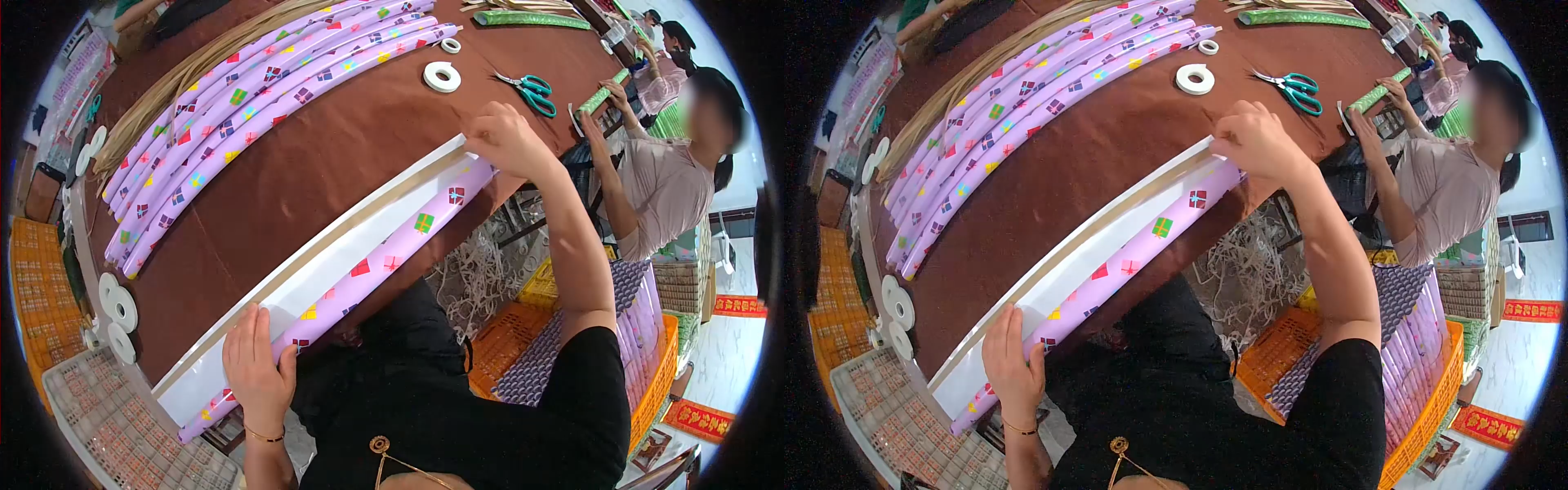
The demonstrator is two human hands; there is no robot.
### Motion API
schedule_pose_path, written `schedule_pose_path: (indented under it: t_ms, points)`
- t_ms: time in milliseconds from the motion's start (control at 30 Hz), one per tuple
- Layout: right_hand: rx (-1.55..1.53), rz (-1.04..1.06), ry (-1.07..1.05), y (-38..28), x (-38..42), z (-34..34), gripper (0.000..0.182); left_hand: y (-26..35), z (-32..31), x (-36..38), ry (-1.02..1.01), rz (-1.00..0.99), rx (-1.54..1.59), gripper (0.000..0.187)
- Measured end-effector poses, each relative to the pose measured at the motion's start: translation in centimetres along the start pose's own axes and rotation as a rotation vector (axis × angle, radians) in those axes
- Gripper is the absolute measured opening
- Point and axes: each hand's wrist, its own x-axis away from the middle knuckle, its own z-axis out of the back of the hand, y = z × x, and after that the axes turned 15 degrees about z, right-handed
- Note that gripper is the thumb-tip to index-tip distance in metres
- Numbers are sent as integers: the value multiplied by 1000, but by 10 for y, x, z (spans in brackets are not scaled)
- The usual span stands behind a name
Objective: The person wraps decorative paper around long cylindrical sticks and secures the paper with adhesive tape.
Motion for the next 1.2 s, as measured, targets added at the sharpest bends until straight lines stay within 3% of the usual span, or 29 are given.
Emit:
schedule_pose_path:
  t_ms: [800, 900, 967, 1000, 1067, 1133, 1200]
  points:
    - [-8, -411, -25, 18, -4, -20, 17, -3, -1, 0, -39, 9, 8, 52]
    - [170, -446, 72, 34, 3, -29, 24, -2, 0, -1, -31, 12, 16, 50]
    - [335, -506, 105, 19, 1, -25, 48, 0, 1, -1, -28, 19, 29, 49]
    - [329, -504, 105, 6, -2, -23, 48, 0, 1, -2, -21, 15, 32, 49]
    - [256, -426, 243, -38, -20, -19, 74, -1, 0, -2, -17, 8, 29, 49]
    - [205, -364, 119, -80, -32, -25, 99, -3, -2, -1, -17, -6, 38, 51]
    - [120, -270, 43, -119, -44, -36, 110, -1, -1, -1, -5, -15, 18, 51]
